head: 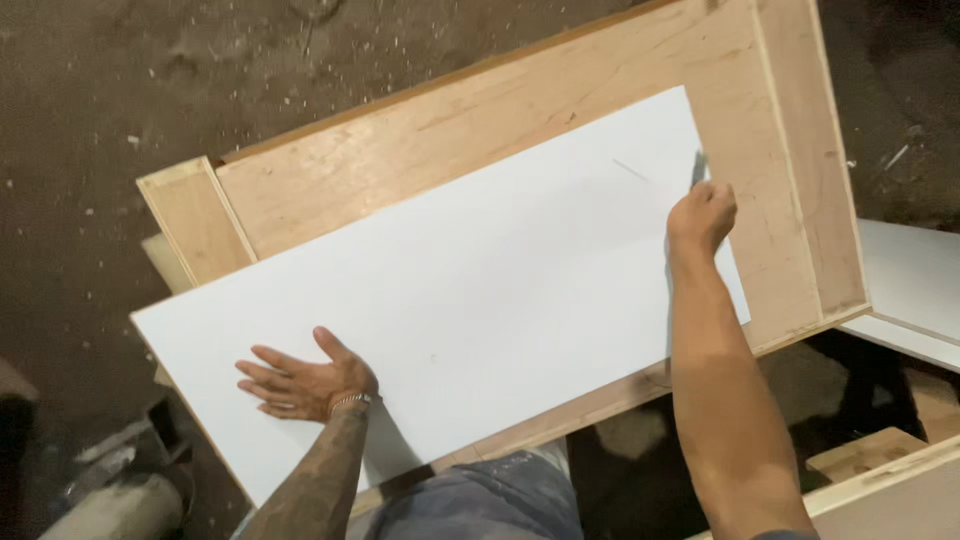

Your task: The person shaves the edge of a wooden board using a small blade by hand, and then repeats the process on a larger white laminate board.

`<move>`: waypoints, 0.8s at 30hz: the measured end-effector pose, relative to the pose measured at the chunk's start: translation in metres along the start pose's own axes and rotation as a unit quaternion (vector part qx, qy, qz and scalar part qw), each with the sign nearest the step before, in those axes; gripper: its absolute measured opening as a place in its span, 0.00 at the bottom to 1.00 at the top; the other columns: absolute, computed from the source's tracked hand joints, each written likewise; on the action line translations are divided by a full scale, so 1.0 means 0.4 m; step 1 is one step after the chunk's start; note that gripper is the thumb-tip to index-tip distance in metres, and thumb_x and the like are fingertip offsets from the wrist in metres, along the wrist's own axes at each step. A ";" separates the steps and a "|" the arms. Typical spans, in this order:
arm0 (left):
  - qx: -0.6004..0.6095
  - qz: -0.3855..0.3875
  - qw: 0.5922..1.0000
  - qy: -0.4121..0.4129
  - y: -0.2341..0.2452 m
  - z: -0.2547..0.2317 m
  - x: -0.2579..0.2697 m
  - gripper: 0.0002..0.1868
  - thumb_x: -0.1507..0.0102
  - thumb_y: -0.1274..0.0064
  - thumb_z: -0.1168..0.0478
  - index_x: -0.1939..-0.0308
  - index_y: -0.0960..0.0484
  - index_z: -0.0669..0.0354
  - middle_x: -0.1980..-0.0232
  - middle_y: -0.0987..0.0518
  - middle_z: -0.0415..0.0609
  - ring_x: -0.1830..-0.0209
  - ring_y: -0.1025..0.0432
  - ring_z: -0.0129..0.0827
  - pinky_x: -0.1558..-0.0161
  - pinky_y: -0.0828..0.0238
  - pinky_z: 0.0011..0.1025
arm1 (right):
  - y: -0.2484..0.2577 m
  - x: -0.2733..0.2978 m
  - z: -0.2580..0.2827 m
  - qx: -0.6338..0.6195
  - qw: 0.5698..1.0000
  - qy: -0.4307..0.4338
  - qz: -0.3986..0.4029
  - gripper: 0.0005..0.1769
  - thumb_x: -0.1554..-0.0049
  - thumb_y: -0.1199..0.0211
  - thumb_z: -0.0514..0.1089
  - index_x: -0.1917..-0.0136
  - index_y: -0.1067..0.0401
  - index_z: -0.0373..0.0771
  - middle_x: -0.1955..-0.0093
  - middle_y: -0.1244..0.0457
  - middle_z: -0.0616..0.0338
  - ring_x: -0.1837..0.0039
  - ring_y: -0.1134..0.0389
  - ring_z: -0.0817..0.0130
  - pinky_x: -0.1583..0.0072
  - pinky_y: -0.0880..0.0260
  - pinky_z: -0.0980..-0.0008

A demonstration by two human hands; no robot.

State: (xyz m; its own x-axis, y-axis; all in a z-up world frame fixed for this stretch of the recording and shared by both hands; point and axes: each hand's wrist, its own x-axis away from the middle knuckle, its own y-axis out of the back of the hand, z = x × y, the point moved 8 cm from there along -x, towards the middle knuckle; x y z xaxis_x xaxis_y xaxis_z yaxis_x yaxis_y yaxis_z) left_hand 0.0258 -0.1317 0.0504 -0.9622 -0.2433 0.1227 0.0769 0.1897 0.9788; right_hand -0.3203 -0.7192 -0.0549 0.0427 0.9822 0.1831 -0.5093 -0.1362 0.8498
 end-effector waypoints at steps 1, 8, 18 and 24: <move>-0.013 -0.011 1.000 -0.004 0.008 0.014 0.010 0.48 0.25 0.47 0.40 0.09 0.42 0.65 0.06 0.51 0.67 0.07 0.61 0.66 0.13 0.69 0.72 | 0.004 0.014 0.025 -0.036 0.999 -0.034 -0.017 0.16 0.26 0.51 0.50 0.47 0.26 0.42 0.54 0.29 0.57 0.46 0.25 0.58 0.45 0.26 0.57; -0.022 -0.039 0.999 0.005 -0.055 0.003 -0.030 0.58 0.26 0.76 0.19 0.06 0.44 0.57 0.04 0.54 0.58 0.04 0.64 0.55 0.13 0.72 0.70 | 0.027 0.027 0.209 -0.153 0.942 -0.298 -0.025 0.11 0.30 0.39 0.44 0.56 0.28 0.47 0.60 0.30 0.67 0.61 0.34 0.77 0.61 0.36 0.68; -0.053 -0.050 0.997 -0.010 -0.072 0.000 -0.039 0.56 0.24 0.76 0.22 0.06 0.44 0.60 0.04 0.52 0.61 0.05 0.62 0.59 0.14 0.65 0.71 | 0.007 -0.039 0.288 -0.094 0.961 -0.261 0.013 0.07 0.34 0.29 0.37 0.54 0.20 0.47 0.58 0.27 0.67 0.65 0.28 0.80 0.65 0.31 0.73; -0.055 -0.051 0.997 -0.015 -0.076 -0.003 -0.041 0.57 0.24 0.78 0.22 0.06 0.44 0.62 0.04 0.53 0.61 0.05 0.62 0.60 0.13 0.65 0.71 | -0.033 -0.111 0.327 -0.170 0.960 -0.205 -0.086 0.14 0.47 0.25 0.28 0.52 0.08 0.43 0.52 0.19 0.68 0.50 0.17 0.76 0.48 0.10 0.77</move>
State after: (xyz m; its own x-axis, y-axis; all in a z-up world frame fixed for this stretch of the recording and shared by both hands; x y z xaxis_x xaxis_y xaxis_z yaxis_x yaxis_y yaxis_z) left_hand 0.0396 -0.1344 0.0187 -0.9738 -0.2265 0.0187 0.0054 0.0592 0.9982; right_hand -0.2029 -0.7780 -0.0096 0.4495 0.8438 0.2931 -0.7132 0.1414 0.6866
